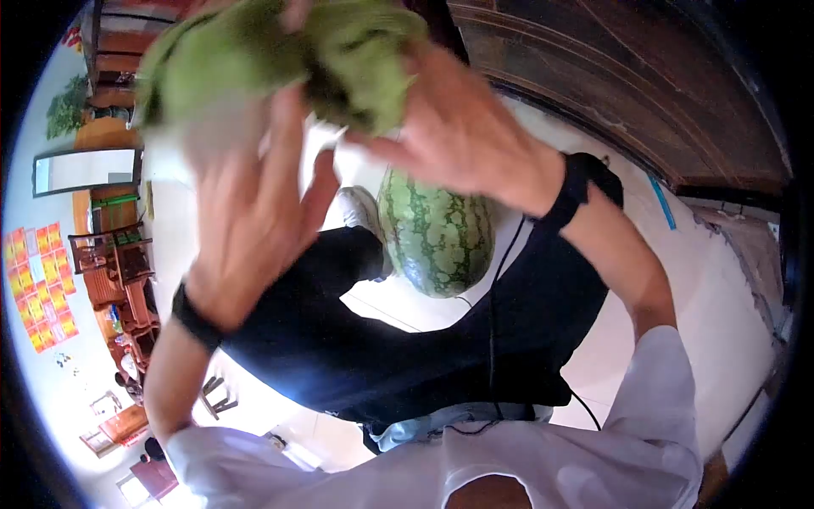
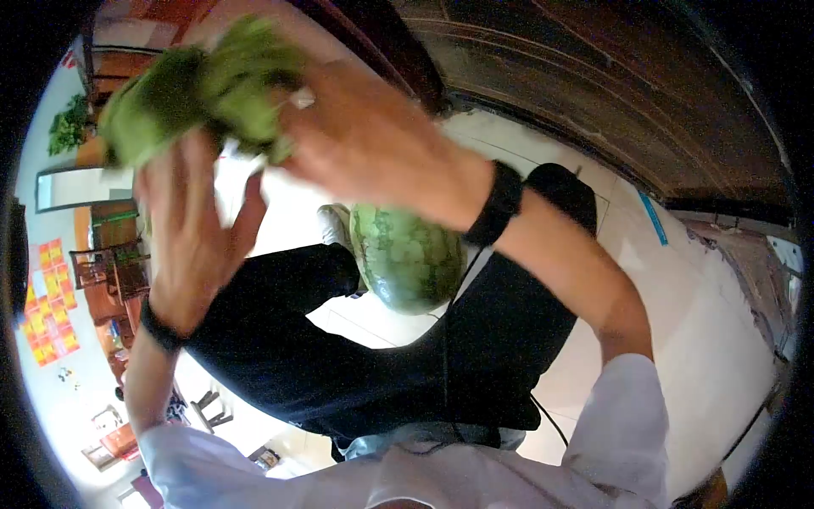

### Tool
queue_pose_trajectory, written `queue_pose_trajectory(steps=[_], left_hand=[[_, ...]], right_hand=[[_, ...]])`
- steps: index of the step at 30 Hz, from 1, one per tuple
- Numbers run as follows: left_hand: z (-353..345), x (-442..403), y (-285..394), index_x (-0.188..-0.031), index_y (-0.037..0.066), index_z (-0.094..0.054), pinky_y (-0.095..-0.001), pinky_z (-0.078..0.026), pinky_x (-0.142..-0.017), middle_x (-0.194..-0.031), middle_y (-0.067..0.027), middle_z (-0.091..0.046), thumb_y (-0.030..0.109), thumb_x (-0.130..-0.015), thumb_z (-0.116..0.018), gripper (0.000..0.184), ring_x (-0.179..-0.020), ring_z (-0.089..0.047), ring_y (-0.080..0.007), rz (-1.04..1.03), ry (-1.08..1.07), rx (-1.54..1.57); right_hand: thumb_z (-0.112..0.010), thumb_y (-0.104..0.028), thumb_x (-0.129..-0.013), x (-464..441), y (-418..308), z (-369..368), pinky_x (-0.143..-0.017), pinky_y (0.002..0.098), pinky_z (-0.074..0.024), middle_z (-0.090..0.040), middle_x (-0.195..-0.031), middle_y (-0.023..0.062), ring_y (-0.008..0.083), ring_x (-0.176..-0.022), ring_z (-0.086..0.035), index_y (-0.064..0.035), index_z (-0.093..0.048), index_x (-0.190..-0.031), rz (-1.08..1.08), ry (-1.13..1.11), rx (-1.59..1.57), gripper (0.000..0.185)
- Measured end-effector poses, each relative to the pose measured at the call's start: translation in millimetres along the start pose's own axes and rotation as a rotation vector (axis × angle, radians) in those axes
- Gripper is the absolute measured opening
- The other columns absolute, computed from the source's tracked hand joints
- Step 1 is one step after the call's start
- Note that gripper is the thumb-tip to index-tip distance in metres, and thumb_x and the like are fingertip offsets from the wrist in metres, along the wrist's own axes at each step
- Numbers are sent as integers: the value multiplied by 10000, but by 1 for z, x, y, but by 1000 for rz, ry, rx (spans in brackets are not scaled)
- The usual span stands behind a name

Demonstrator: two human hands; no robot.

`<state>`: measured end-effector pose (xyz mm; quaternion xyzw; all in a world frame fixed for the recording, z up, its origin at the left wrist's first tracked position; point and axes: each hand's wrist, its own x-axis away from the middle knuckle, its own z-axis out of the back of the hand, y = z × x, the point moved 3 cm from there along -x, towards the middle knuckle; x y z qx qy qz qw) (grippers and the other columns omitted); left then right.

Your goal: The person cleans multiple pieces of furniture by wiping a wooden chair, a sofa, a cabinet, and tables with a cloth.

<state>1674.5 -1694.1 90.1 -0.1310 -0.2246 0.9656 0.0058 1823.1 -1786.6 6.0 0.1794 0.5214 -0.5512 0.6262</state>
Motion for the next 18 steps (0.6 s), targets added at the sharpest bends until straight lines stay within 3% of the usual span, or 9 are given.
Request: queue_pose_trajectory(steps=[2, 3, 5, 7, 8, 10, 11, 12, 18], left_hand=[[35, 36, 8, -1458, -89, -419, -629, -339, -1112, -1408, -298, -494, 351, -879, -752, 800, -1319, -451, -524, 180, -143, 48], [45, 57, 11, -1440, -104, -423, -640, -337, -1129, -1436, -307, -466, 382, -892, -733, 795, -1316, -436, -563, 52, -240, -43], [45, 79, 22, -1431, -81, -435, -625, -382, -1099, -1394, -311, -467, 349, -855, -752, 785, -1293, -450, -567, 13, -85, -20], [36, 80, 17, -1407, -82, -447, -618, -400, -1057, -1365, -303, -470, 240, -849, -740, 707, -1263, -476, -534, 114, -74, 306], [32, 78, 15, -1394, -83, -453, -614, -409, -1037, -1351, -299, -472, 185, -846, -733, 672, -1249, -489, -518, 164, -58, 467], [4, 94, 11, -1364, -74, -476, -608, -393, -1047, -1346, -300, -472, 136, -830, -705, 617, -1234, -470, -536, 226, -312, 537], [-4, 90, 10, -1310, -65, -509, -613, -382, -1032, -1287, -290, -487, 112, -804, -695, 567, -1186, -458, -544, 275, -241, 687], [-18, 96, 13, -1160, -66, -563, -578, -440, -874, -1153, -267, -490, 98, -739, -733, 483, -1056, -469, -523, 249, -193, 726], [-43, 96, -35, -1274, -86, -448, -594, -433, -873, -1178, -336, -487, 165, -760, -768, 656, -1038, -500, -529, 140, -199, 955]], right_hand=[[-800, -188, -766, -23, -41, -12, -913, 450, -538, -485, -1395, 217, 359, -1138, -575, -57, -481, -1375, -151, -53, -355, 699], [-746, -147, -769, -32, -58, -17, -787, 432, -556, -456, -1392, 246, 361, -1008, -602, -68, -467, -1363, -82, 61, -574, 662], [-639, -67, -774, -41, -83, -33, -537, 398, -591, -399, -1386, 305, 365, -748, -656, -91, -440, -1341, -8, 144, -815, 601], [-585, -72, -772, -36, -88, -51, -548, 403, -614, -406, -1370, 280, 350, -780, -659, -98, -429, -1341, -89, 89, -878, 590], [-565, -68, -770, -32, -85, -62, -685, 421, -574, -407, -1389, 273, 359, -917, -614, -75, -425, -1358, -121, 51, -884, 604], [-525, -60, -767, -11, -76, -87, -957, 458, -494, -407, -1428, 261, 379, -1192, -523, -27, -416, -1392, -245, -34, -898, 635], [-505, -56, -765, -7, -76, -94, -1094, 476, -455, -408, -1448, 254, 389, -1330, -478, -3, -411, -1408, -304, -67, -902, 652], [-492, -52, -769, 0, -76, -96, -1136, 474, -396, -407, -1458, 263, 414, -1348, -459, 12, -411, -1405, -388, -129, -893, 644], [-550, -4, -839, -27, -83, -97, -1175, 474, -331, -379, -1505, 324, 433, -1415, -411, 72, -373, -1436, -487, -223, -615, 627]])
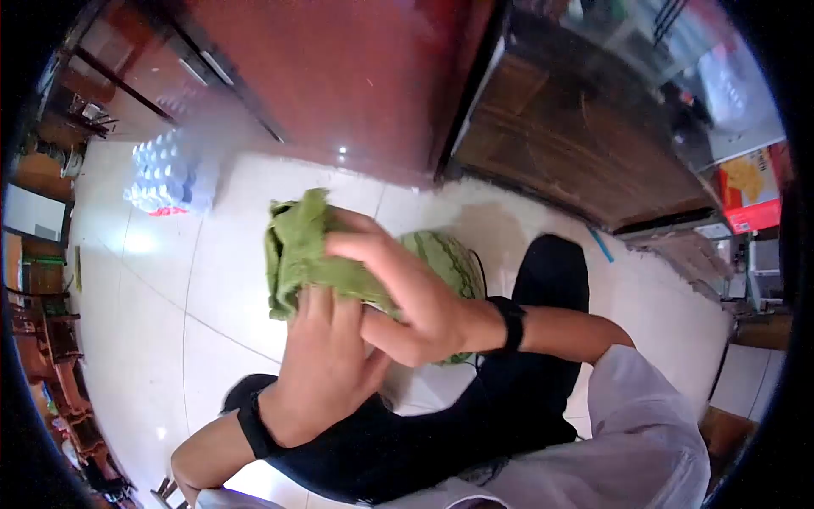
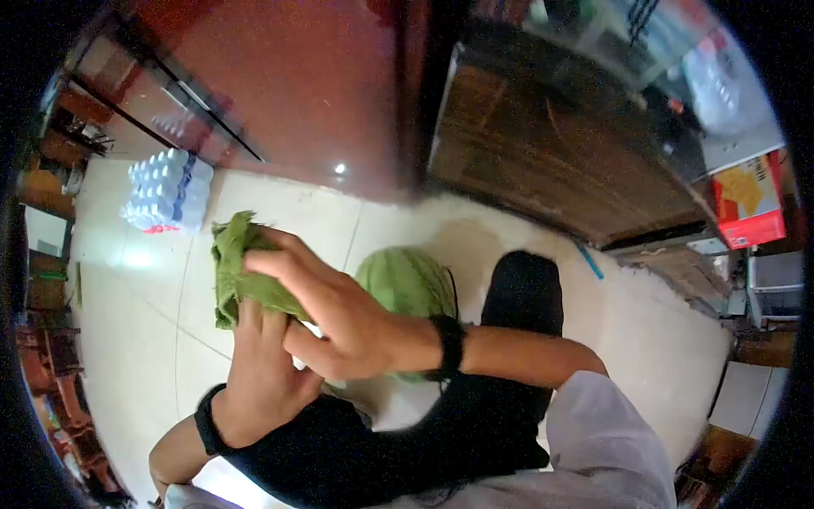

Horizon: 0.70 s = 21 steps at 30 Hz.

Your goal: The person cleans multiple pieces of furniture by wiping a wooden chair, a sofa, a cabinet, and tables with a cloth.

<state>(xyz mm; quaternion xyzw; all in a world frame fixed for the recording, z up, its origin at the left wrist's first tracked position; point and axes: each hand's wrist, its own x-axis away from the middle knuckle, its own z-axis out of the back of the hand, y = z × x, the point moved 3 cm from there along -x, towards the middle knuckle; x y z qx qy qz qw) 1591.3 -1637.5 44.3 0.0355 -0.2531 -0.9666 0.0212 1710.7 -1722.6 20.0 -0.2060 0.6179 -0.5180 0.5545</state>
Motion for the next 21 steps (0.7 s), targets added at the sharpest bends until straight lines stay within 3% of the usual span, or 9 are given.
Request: queue_pose_trajectory(steps=[3, 7, 10, 13, 16, 17, 19, 20, 21], left_hand=[[53, 0, -9, -1311, -119, -416, -572, -440, -844, -1142, -331, -505, 203, -781, -784, 721, -975, -521, -507, -43, 106, 53], [110, -5, -10, -1411, -168, -321, -529, -432, -818, -1131, -324, -504, 253, -811, -798, 875, -938, -515, -469, -37, 470, -125], [169, -23, -5, -1460, -178, -258, -533, -413, -976, -1287, -400, -447, 222, -815, -775, 918, -1124, -490, -540, 2, 550, -83], [243, -51, 7, -1482, -168, -269, -546, -365, -1053, -1372, -379, -424, 215, -804, -766, 924, -1240, -428, -532, -17, 547, -182], [289, -92, 14, -1515, -137, -318, -512, -249, -1207, -1535, -366, -373, 195, -844, -752, 865, -1469, -317, -500, -52, 575, -38], [300, -115, 9, -1509, -128, -342, -498, -262, -1203, -1530, -349, -395, 206, -855, -751, 841, -1459, -338, -492, -100, 636, 1], [313, -161, 2, -1468, -112, -415, -476, -313, -1179, -1491, -301, -473, 299, -937, -681, 723, -1392, -436, -466, -100, 711, -113], [314, -183, -13, -1468, -112, -415, -476, -313, -1179, -1491, -301, -473, 299, -937, -681, 723, -1392, -436, -466, -96, 717, -106], [307, -204, -33, -1431, -93, -453, -484, -342, -1152, -1414, -281, -533, 344, -957, -621, 666, -1331, -493, -438, -21, 633, -233]], right_hand=[[-531, 73, -797, -48, -47, 1, -1144, 494, -380, -315, -1541, 340, 508, -1450, -336, 40, -293, -1513, 68, -4, 159, 755], [-539, 127, -815, -95, -100, 2, -1116, 484, -438, -246, -1586, 370, 517, -1393, -425, 57, -220, -1565, 91, -2, 425, 819], [-532, 127, -856, -139, -147, 11, -1020, 475, -529, -269, -1552, 419, 519, -1300, -528, 87, -223, -1562, 82, 31, 594, 772], [-519, 128, -865, -188, -187, 39, -1014, 452, -531, -302, -1523, 432, 524, -1307, -514, 108, -249, -1543, 254, 197, 1042, 730], [-540, 82, -827, -227, -214, 75, -1161, 471, -352, -252, -1569, 388, 530, -1426, -342, 107, -192, -1563, 84, 245, 1183, 814], [-544, 69, -814, -239, -218, 85, -1207, 483, -294, -230, -1587, 375, 532, -1465, -286, 103, -172, -1572, 37, 253, 1193, 845], [-639, -107, -911, -267, -213, 103, -1122, 450, -435, -347, -1530, 368, 502, -1408, -395, 129, -262, -1516, 7, 302, 1302, 750], [-639, -107, -911, -283, -207, 110, -1122, 450, -435, -347, -1530, 368, 502, -1408, -395, 129, -262, -1516, 8, 293, 1308, 750], [-622, -187, -938, -297, -188, 115, -1161, 460, -379, -296, -1557, 370, 485, -1450, -335, 116, -247, -1532, -258, 95, 1297, 765]])
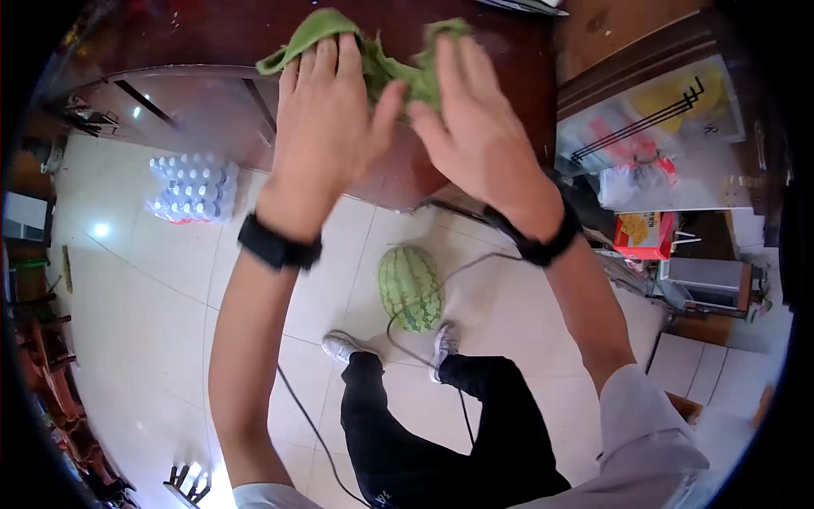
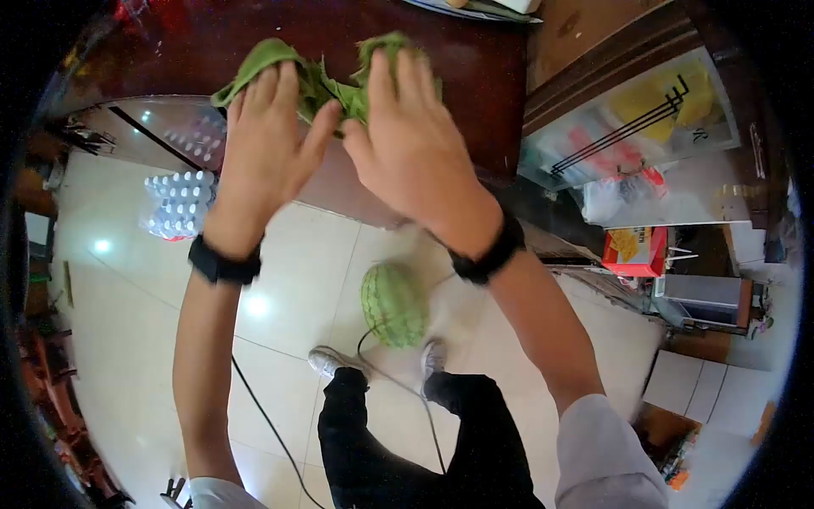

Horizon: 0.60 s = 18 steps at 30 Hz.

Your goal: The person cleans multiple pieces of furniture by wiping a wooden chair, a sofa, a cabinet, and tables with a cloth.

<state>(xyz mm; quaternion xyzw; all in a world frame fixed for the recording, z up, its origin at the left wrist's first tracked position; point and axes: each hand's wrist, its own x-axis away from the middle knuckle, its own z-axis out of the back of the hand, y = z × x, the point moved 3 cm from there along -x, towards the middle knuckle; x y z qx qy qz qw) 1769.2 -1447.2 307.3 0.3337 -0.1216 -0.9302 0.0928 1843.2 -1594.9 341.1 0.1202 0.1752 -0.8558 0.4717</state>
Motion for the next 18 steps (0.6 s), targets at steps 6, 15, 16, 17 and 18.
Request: queue_pose_trajectory(steps=[6, 15, 16, 17, 18], left_hand=[[-27, -31, -103, -1359, -16, -548, -482, -383, -1135, -1302, -228, -636, 429, -1000, -494, 574, -1257, -585, -369, 137, -21, -299], [-7, -89, -250, -1582, 86, -323, -532, -304, -1193, -1543, -259, -436, 548, -1010, -383, 737, -1417, -422, -458, 390, -377, -342], [-11, -100, -257, -1615, 133, -263, -523, -258, -1221, -1604, -235, -363, 575, -999, -363, 765, -1467, -362, -444, 440, -474, -334], [-12, -110, -263, -1623, 136, -244, -515, -240, -1231, -1631, -217, -323, 568, -1000, -350, 766, -1484, -335, -438, 444, -520, -331], [-13, -118, -267, -1624, 141, -243, -515, -243, -1231, -1635, -215, -315, 563, -1001, -350, 760, -1484, -335, -438, 438, -508, -319]], right_hand=[[-615, -441, -957, -96, -26, -94, -1217, 506, -293, -221, -1615, 345, 463, -1514, -234, 80, -219, -1565, -2, -367, 76, 893], [-616, -929, -635, -245, -83, -170, -1236, 561, -195, -3, -1688, 267, 447, -1562, -12, -45, -81, -1640, 62, -672, 104, 1442], [-608, -937, -634, -257, -83, -173, -1235, 565, -193, -3, -1685, 276, 455, -1560, -11, -45, -84, -1640, 80, -677, 102, 1443], [-600, -944, -633, -268, -82, -175, -1233, 569, -192, -2, -1682, 284, 462, -1557, -9, -45, -87, -1640, 99, -680, 101, 1444], [-501, -930, -749, -272, -75, -179, -1271, 498, -80, -25, -1699, 228, 424, -1565, 57, -86, -105, -1646, 38, -727, 149, 1294]])
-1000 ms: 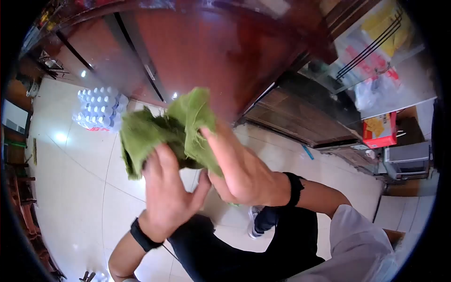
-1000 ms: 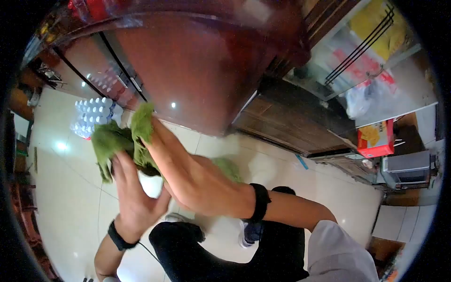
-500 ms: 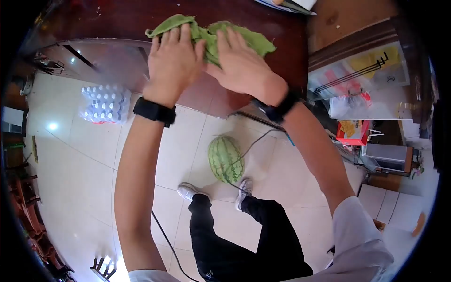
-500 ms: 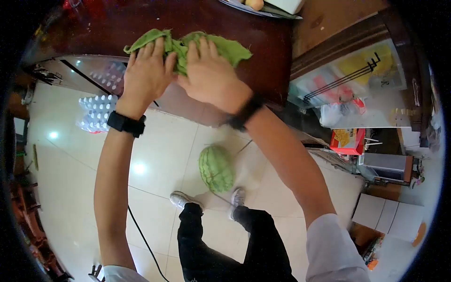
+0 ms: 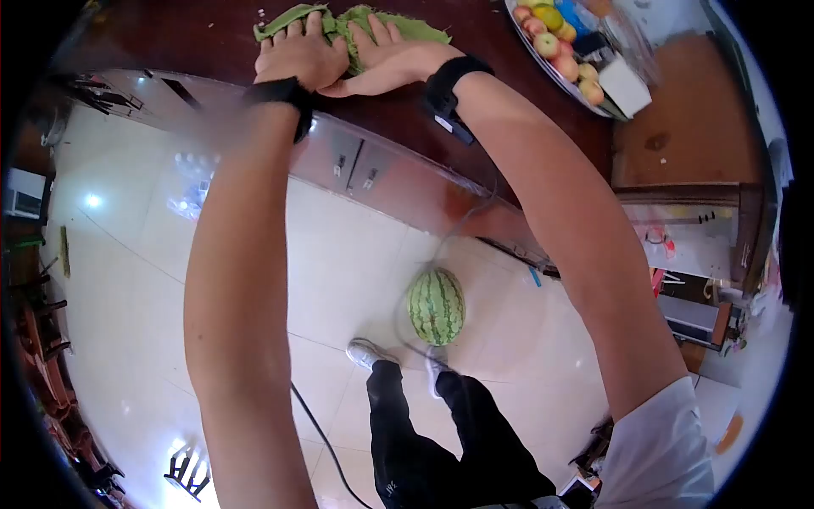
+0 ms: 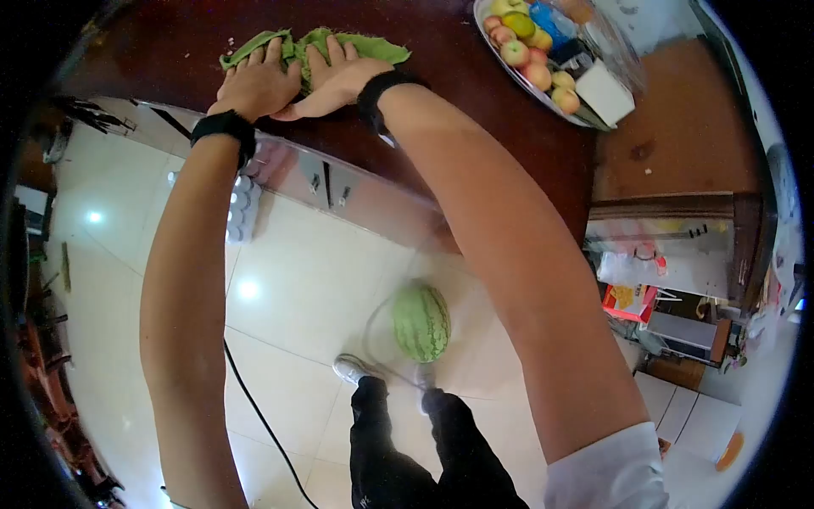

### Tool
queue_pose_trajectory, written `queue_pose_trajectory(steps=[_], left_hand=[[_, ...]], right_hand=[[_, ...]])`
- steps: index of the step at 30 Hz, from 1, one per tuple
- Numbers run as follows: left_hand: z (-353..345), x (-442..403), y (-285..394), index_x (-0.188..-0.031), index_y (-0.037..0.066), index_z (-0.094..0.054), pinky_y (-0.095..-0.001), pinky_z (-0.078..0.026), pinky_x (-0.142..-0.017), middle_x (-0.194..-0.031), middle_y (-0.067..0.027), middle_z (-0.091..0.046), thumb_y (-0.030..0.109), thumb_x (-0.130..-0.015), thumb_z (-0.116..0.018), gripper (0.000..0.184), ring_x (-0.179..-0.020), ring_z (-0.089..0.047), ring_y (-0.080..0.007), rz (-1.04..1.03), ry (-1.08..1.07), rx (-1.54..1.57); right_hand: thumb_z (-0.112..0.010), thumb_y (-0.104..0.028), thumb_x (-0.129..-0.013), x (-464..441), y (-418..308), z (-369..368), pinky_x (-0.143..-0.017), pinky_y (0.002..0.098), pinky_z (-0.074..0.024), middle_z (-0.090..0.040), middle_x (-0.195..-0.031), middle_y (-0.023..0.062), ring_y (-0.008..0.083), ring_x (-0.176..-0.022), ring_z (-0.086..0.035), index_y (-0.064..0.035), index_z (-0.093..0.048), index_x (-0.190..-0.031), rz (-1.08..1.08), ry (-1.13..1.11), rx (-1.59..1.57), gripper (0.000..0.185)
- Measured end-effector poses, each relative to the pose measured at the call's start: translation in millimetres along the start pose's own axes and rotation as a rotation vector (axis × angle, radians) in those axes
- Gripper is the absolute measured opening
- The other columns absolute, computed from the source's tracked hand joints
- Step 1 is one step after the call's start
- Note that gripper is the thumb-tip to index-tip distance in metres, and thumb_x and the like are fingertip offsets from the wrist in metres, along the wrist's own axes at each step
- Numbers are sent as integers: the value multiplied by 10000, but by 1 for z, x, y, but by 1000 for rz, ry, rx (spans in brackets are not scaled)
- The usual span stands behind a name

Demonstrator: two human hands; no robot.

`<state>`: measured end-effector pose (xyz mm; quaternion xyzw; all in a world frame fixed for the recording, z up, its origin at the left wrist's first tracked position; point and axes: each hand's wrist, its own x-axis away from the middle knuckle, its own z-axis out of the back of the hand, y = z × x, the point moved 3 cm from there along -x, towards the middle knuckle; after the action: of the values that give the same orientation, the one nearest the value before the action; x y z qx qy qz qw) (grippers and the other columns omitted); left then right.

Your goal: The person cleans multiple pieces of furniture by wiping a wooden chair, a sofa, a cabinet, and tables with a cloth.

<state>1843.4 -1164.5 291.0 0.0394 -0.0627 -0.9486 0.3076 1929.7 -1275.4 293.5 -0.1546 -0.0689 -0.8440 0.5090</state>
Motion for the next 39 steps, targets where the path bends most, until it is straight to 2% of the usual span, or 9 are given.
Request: queue_pose_trajectory(steps=[7, 10, 27, 29, 32, 35, 37, 38, 39], left_hand=[[6, -67, -8, -1622, 202, -250, -480, -209, -1252, -1663, -148, -289, 507, -968, -407, 739, -1522, -292, -375, 59, -92, 80], [6, -99, -11, -1656, 248, -113, -478, -130, -1279, -1709, -140, -131, 597, -986, -346, 790, -1568, -131, -379, 60, -212, 34], [-59, -335, -60, -1644, 193, -205, -451, -209, -1256, -1673, -165, -260, 572, -912, -492, 873, -1538, -253, -373, -216, -258, -160], [-25, -318, -50, -1638, 328, -206, -478, -176, -1275, -1727, -5, -27, 384, -1070, -338, 587, -1578, -118, -304, -157, -344, -215], [-19, -321, -48, -1652, 292, -155, -460, -169, -1273, -1729, -5, -35, 379, -1038, -371, 657, -1586, -72, -295, -34, -513, -30], [-6, -308, -45, -1656, 160, -135, -497, -212, -1244, -1704, -177, -132, 496, -996, -443, 802, -1564, -167, -366, -151, -306, -22], [35, -275, -28, -1518, 122, -469, -491, -182, -1253, -1686, -208, -196, 331, -948, -475, 608, -1544, -226, -394, -325, -433, 6], [26, -280, -24, -1587, 213, -368, -503, -107, -1267, -1710, -178, 55, 314, -974, -405, 622, -1579, -49, -394, -281, -374, -121], [20, -287, -30, -1623, 235, -278, -509, -93, -1267, -1709, -200, 7, 374, -989, -391, 659, -1574, -84, -406, -316, -612, -282]], right_hand=[[-363, -793, -944, -59, 10, 21, -1271, 509, -19, -25, -1708, 196, 442, -1557, 86, -132, -131, -1649, 36, -45, 109, 993], [-308, -782, -962, -78, 14, 37, -1268, 518, -14, -11, -1712, 180, 433, -1559, 95, -146, -148, -1649, 11, -85, 87, 950], [-288, -745, -981, -237, 52, 96, -1264, 524, 13, 2, -1715, 173, 414, -1567, 84, -242, -183, -1649, -27, -154, 55, 843], [-270, -814, -933, -243, 57, 97, -1265, 522, -3, -46, -1713, 168, 424, -1566, 25, -267, -156, -1651, 9, -139, 78, 910], [-248, -880, -888, -253, 60, 89, -1266, 521, -28, -105, -1707, 171, 437, -1563, -49, -301, -128, -1652, 25, -90, 145, 966], [-241, -874, -896, -250, 55, 87, -1265, 525, -45, -128, -1700, 188, 442, -1559, -79, -316, -128, -1650, 21, -11, 238, 944], [-198, -857, -898, -237, 58, 109, -1271, 485, -46, -73, -1705, 204, 403, -1564, -108, -153, -83, -1647, 16, -91, 479, 1035], [-177, -849, -899, -229, 58, 107, -1274, 465, -46, -46, -1707, 212, 383, -1567, -122, -71, -61, -1646, 12, -139, 597, 1085], [-226, -822, -919, -231, 57, 103, -1274, 467, -33, 2, -1709, 209, 370, -1581, -30, -71, -13, -1646, -54, -74, 12, 1067]])
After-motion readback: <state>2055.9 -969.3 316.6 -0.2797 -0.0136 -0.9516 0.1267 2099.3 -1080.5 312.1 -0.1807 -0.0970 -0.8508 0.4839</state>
